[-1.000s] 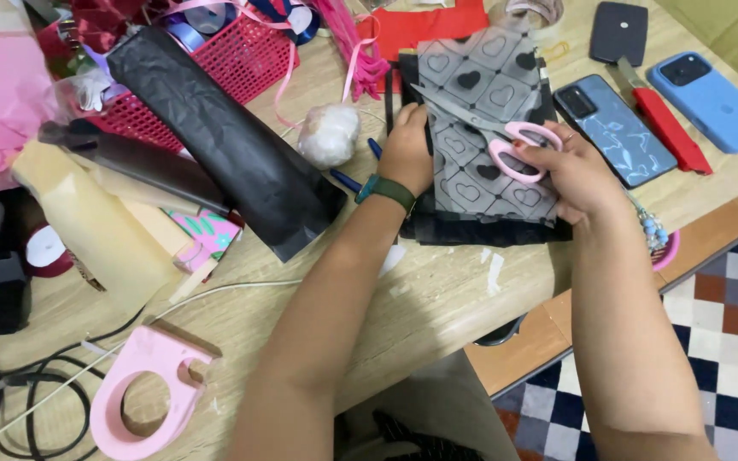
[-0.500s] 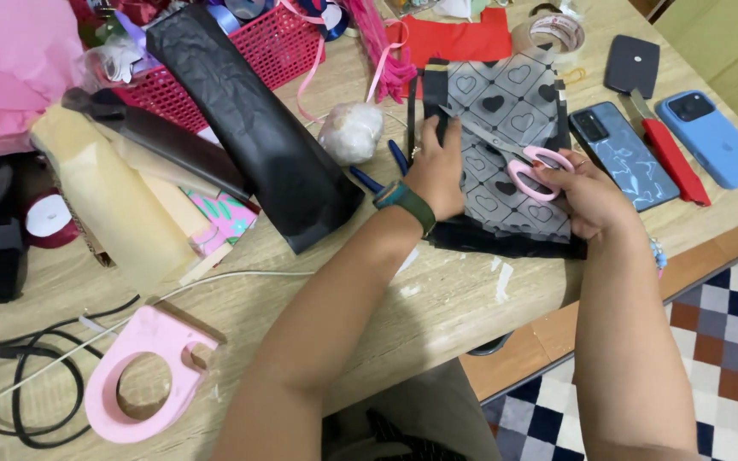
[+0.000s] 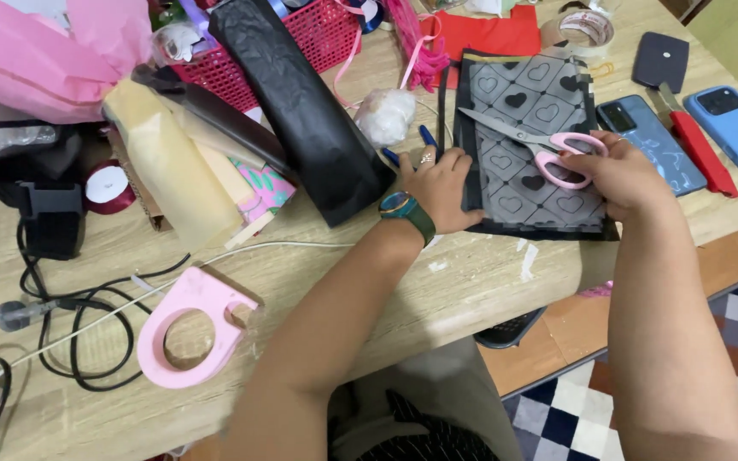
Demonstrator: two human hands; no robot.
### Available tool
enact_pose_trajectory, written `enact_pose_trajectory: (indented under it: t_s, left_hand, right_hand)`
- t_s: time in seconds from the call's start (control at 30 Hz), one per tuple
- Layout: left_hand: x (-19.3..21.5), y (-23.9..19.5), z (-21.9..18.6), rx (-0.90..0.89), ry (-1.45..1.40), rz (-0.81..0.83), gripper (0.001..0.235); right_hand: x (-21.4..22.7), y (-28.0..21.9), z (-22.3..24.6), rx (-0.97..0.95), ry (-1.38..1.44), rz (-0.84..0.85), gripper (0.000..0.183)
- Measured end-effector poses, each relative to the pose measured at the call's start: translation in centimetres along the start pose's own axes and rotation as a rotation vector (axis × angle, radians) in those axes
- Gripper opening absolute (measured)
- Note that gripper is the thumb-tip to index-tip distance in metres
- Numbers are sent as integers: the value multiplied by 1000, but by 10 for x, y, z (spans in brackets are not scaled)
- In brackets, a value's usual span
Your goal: Wrapping a small item in black paper, securing it with tape, and placing it into a cardboard box.
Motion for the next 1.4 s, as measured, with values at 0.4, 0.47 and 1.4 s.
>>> enact_pose_trajectory:
  t_s: [0.4, 0.47, 1.4]
  left_hand:
    - [150, -80, 14, -99, 119, -532, 77]
    - [194, -100, 43, 12, 246, -644, 66]
    - [196, -167, 163, 467, -1325, -914, 95]
  right_hand:
    - [-52, -85, 73, 1014, -187, -241, 75]
    - [-90, -129, 101, 1128, -117, -134, 75]
    - [-195, -285, 165, 1540, 77, 371, 94]
Point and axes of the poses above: each hand's wrist, its own y-axis towards the middle knuckle, its own x-axis out of the back of the hand, z = x × y, the point moved 9 cm from there along y, towards the middle knuckle, and after that the axes turned 14 degrees about -z, right-handed, at the moved point
